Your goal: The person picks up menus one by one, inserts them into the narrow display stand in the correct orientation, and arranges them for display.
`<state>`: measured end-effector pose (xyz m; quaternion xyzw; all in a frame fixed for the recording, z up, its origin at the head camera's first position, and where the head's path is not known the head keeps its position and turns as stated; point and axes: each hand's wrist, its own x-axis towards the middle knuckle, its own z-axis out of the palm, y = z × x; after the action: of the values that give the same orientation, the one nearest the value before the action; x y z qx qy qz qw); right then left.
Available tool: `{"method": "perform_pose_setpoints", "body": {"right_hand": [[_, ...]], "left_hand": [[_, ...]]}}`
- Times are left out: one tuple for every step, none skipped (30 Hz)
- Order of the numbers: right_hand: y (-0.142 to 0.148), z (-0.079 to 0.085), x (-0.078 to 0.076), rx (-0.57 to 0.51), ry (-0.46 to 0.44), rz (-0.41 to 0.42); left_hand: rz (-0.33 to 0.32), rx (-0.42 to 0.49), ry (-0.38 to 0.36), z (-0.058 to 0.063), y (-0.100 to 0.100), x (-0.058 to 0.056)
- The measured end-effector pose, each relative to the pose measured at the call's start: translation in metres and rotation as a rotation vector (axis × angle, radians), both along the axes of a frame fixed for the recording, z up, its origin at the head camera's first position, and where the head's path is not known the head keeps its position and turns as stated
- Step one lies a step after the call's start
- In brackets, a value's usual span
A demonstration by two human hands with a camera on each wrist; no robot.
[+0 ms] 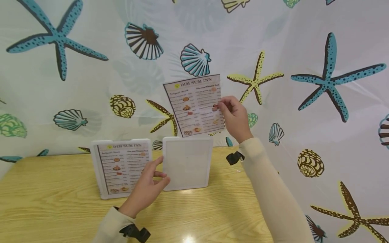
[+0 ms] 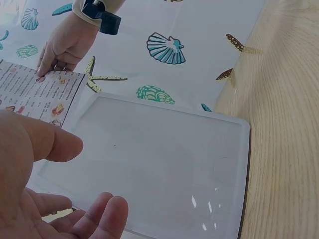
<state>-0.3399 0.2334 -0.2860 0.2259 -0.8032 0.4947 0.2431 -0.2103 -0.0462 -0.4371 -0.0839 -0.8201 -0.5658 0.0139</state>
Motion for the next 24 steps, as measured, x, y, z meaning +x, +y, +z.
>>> {"method": "perform_pose_setpoints", "body": {"right_hand": [[0.000, 0.001, 0.000, 0.010, -0.015, 0.000], [0.001, 0.002, 0.000, 0.015, -0.026, 0.005], [0.004, 0.000, -0.003, 0.021, -0.036, 0.008], [0.004, 0.001, -0.003, 0.028, -0.046, 0.009], [0.005, 0.001, -0.004, 0.035, -0.057, 0.006], [0.005, 0.001, -0.004, 0.040, -0.070, 0.003], [0.006, 0.001, -0.004, 0.045, -0.082, -0.001], [0.006, 0.001, -0.005, 0.048, -0.090, -0.004], [0.007, 0.001, -0.005, 0.051, -0.098, -0.007], [0.007, 0.000, -0.005, 0.053, -0.105, -0.010], [0.008, 0.000, -0.005, 0.055, -0.106, -0.014], [0.009, 0.000, -0.006, 0.056, -0.106, -0.018], [0.010, 0.000, -0.006, 0.056, -0.102, -0.019], [0.010, 0.000, -0.007, 0.054, -0.097, -0.019], [0.010, 0.000, -0.007, 0.055, -0.093, -0.022], [0.010, 0.001, -0.008, 0.054, -0.087, -0.019], [0.009, 0.001, -0.009, 0.054, -0.084, -0.012], [0.009, 0.001, -0.009, 0.056, -0.084, -0.005], [0.007, 0.002, -0.010, 0.056, -0.085, 0.001], [0.006, 0.002, -0.011, 0.057, -0.086, 0.003], [0.005, 0.002, -0.011, 0.060, -0.089, 0.001], [0.004, 0.002, -0.012, 0.060, -0.091, 0.005], [0.003, 0.002, -0.012, 0.062, -0.093, 0.003], [0.002, 0.002, -0.012, 0.065, -0.093, -0.003]], "left_hand": [[0.000, 0.000, -0.002, 0.000, 0.000, 0.000], [-0.001, 0.000, -0.001, 0.000, 0.000, 0.000], [-0.001, 0.001, -0.003, 0.000, 0.000, 0.000], [-0.001, 0.004, -0.004, 0.000, 0.000, 0.000], [0.000, 0.003, -0.005, 0.000, 0.000, -0.001], [0.003, 0.002, -0.005, -0.001, 0.000, -0.001], [0.007, -0.001, -0.005, -0.001, 0.000, -0.001], [0.010, -0.003, -0.006, -0.002, 0.000, -0.001], [0.014, -0.005, -0.008, -0.003, 0.001, -0.001], [0.017, -0.007, -0.007, -0.004, 0.001, -0.001], [0.020, -0.009, -0.007, -0.005, 0.002, 0.000], [0.022, -0.010, -0.005, -0.006, 0.002, 0.000], [0.023, -0.010, -0.003, -0.007, 0.003, 0.000], [0.023, -0.009, -0.001, -0.008, 0.003, 0.001], [0.022, -0.006, 0.004, -0.008, 0.004, 0.001], [0.022, -0.004, 0.009, -0.009, 0.004, 0.002], [0.020, -0.003, 0.017, -0.010, 0.004, 0.002], [0.019, -0.002, 0.023, -0.010, 0.004, 0.002], [0.017, -0.003, 0.027, -0.011, 0.004, 0.002], [0.014, 0.000, 0.034, -0.011, 0.004, 0.002], [0.012, 0.001, 0.037, -0.011, 0.003, 0.002], [0.010, 0.003, 0.038, -0.011, 0.004, 0.002], [0.009, 0.005, 0.037, -0.011, 0.004, 0.002], [0.008, 0.009, 0.031, -0.010, 0.004, 0.003]]}}
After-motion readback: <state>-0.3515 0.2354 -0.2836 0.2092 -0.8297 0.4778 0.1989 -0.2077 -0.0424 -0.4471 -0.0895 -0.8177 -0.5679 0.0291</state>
